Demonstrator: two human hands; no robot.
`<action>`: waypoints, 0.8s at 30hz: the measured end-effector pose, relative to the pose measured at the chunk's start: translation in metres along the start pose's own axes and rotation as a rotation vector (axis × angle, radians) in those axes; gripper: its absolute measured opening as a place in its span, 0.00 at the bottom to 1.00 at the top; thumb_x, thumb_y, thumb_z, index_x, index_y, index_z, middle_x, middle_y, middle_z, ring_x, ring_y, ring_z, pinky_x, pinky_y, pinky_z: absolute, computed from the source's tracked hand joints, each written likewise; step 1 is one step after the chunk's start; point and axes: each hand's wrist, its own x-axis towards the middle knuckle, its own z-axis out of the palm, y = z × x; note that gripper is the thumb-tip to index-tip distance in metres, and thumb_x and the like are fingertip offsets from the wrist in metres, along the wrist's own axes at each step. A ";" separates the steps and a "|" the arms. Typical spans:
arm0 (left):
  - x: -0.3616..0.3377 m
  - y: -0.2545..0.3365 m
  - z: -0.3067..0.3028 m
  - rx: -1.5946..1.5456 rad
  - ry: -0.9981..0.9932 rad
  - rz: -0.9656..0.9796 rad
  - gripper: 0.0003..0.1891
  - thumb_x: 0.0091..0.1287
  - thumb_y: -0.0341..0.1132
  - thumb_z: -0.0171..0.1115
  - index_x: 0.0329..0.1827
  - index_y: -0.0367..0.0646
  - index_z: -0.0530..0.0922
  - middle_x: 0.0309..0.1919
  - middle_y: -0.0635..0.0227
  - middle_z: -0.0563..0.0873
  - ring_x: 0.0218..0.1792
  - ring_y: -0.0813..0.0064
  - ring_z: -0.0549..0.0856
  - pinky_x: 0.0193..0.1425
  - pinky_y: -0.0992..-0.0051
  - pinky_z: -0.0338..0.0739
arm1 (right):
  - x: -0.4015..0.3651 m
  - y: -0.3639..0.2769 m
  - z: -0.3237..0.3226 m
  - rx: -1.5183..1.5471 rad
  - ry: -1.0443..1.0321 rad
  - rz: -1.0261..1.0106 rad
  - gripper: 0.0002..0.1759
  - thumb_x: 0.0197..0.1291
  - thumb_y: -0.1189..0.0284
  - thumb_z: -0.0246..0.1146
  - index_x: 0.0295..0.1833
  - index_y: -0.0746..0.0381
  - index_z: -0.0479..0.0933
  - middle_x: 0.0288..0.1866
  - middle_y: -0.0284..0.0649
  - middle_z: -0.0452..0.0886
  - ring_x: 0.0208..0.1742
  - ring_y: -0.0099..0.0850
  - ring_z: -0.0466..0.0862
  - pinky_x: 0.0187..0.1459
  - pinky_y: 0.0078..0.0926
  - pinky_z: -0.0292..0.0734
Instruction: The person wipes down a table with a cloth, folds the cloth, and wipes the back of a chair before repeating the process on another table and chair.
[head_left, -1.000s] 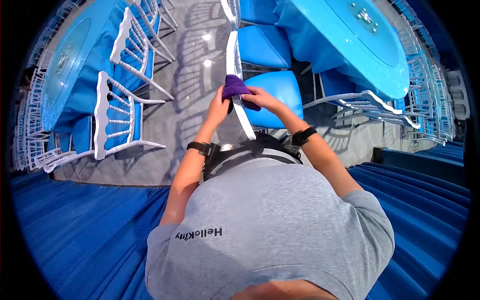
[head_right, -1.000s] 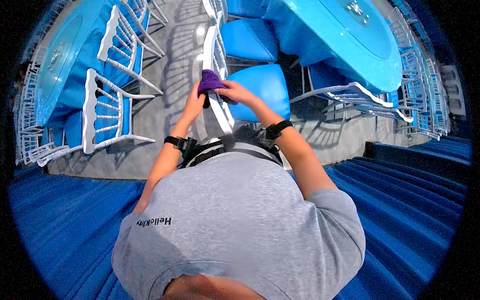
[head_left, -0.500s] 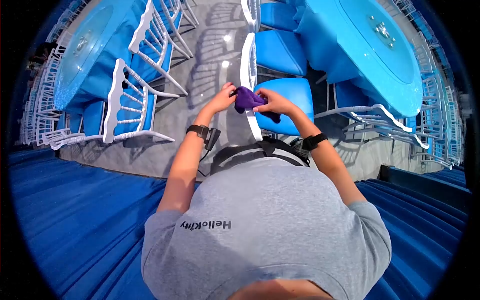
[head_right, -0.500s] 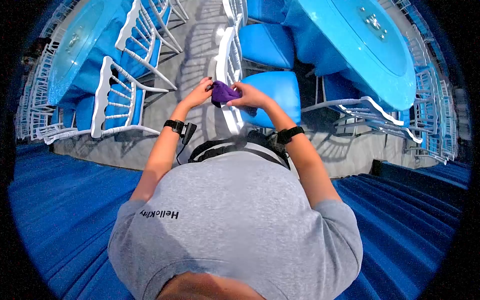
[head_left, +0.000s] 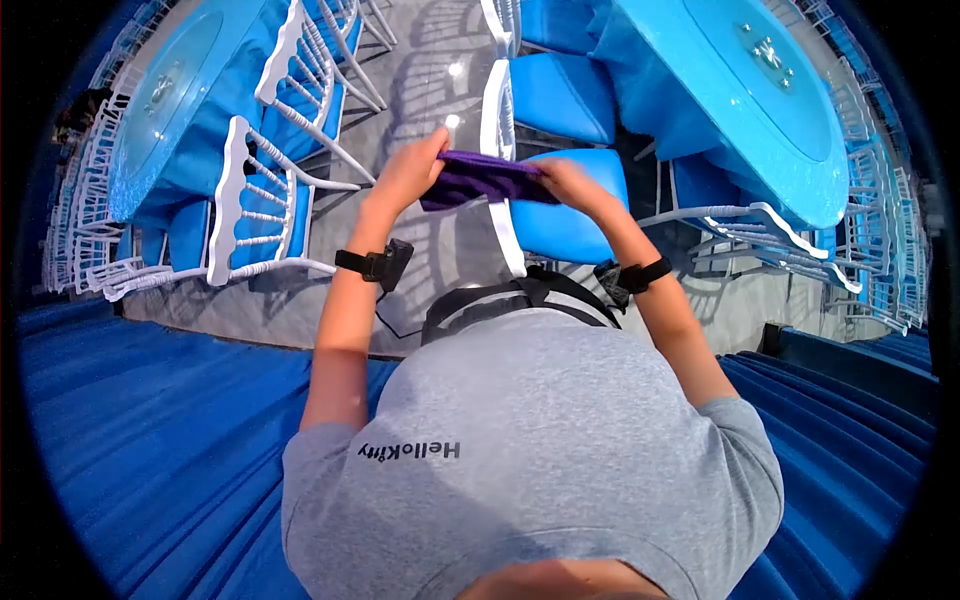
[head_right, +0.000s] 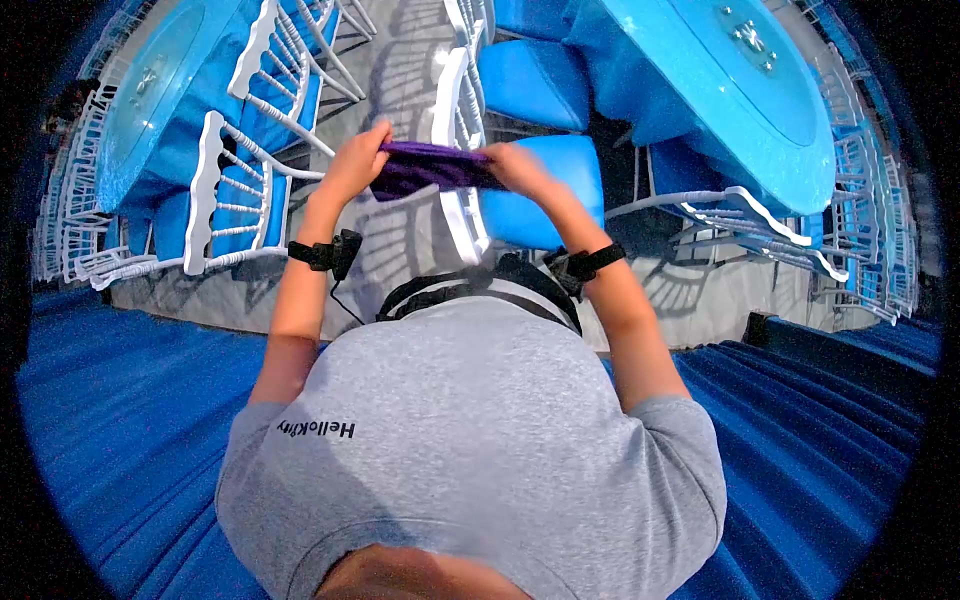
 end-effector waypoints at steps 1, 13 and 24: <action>0.002 0.007 -0.007 0.000 -0.003 -0.001 0.14 0.53 0.25 0.54 0.43 0.43 0.67 0.28 0.54 0.79 0.33 0.50 0.78 0.33 0.57 0.68 | 0.000 -0.007 -0.008 -0.103 0.134 -0.034 0.20 0.51 0.76 0.56 0.53 0.53 0.74 0.43 0.48 0.79 0.44 0.44 0.78 0.44 0.38 0.72; 0.000 0.021 -0.019 0.365 0.064 -0.056 0.13 0.55 0.28 0.55 0.44 0.46 0.78 0.38 0.65 0.82 0.45 0.65 0.78 0.62 0.57 0.60 | 0.009 -0.031 -0.031 -0.116 0.247 -0.225 0.20 0.48 0.80 0.56 0.50 0.58 0.75 0.46 0.46 0.78 0.46 0.45 0.77 0.45 0.37 0.73; -0.009 -0.012 0.146 -1.175 -0.129 -0.610 0.32 0.66 0.52 0.46 0.63 0.34 0.58 0.59 0.58 0.68 0.60 0.67 0.66 0.63 0.74 0.58 | 0.004 -0.047 0.047 0.763 0.068 0.488 0.35 0.59 0.52 0.56 0.62 0.68 0.58 0.50 0.46 0.71 0.46 0.30 0.73 0.44 0.25 0.70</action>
